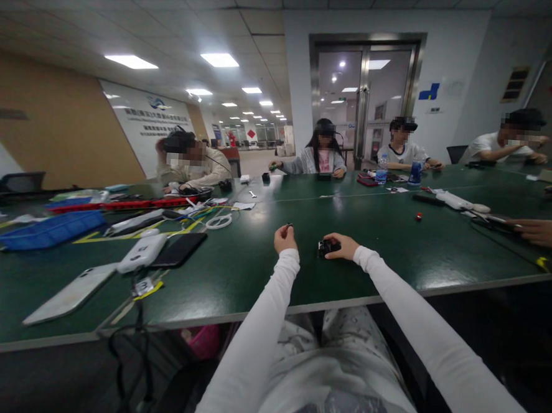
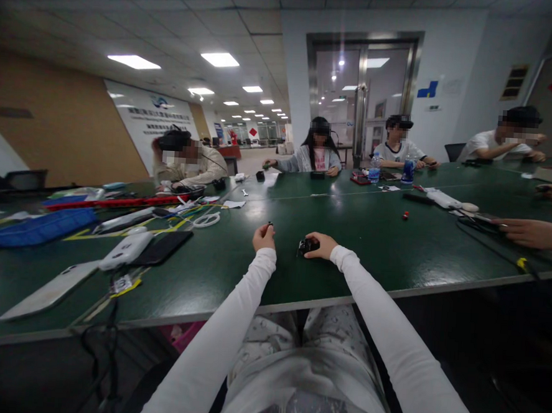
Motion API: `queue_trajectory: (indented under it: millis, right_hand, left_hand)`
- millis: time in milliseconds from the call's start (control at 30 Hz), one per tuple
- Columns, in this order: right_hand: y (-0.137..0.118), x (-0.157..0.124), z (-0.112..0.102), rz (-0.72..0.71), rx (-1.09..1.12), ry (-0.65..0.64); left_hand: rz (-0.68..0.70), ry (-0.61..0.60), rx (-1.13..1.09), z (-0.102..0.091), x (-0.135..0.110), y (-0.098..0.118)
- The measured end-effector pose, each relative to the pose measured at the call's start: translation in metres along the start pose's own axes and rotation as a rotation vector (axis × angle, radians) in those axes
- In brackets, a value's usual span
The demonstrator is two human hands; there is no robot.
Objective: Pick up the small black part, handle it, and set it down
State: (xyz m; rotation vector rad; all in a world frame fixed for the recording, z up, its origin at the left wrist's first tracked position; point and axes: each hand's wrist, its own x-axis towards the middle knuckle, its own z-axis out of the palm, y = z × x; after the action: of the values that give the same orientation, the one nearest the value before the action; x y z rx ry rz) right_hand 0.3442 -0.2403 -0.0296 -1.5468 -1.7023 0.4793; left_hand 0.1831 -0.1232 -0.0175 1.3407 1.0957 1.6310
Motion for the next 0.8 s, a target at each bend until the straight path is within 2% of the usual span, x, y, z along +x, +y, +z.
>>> queue_trajectory:
  millis: [100, 167, 267, 367, 600, 800]
  right_hand:
    - [-0.001, 0.000, 0.000, 0.004, 0.002, 0.003]
    - [-0.002, 0.000, 0.000, 0.003, 0.005, 0.009]
    - [-0.002, 0.000, 0.000, -0.004, 0.007, 0.016]
    - [0.000, 0.001, 0.001, -0.008, -0.006, 0.022]
    - [0.002, 0.002, 0.002, -0.049, 0.017, 0.023]
    - [0.007, 0.003, 0.006, -0.006, 0.089, 0.049]
  left_hand:
    - [0.037, -0.057, 0.041, 0.000, -0.007, 0.005]
    - [0.161, -0.209, 0.102, 0.001, -0.016, 0.009]
    - [0.356, -0.509, 0.231, 0.004, -0.030, 0.014]
    - [0.431, -0.683, 0.341, 0.005, -0.039, 0.015]
    - [0.470, -0.826, 0.505, 0.005, -0.043, 0.016]
    - [0.568, -0.771, 0.653, -0.005, -0.026, 0.010]
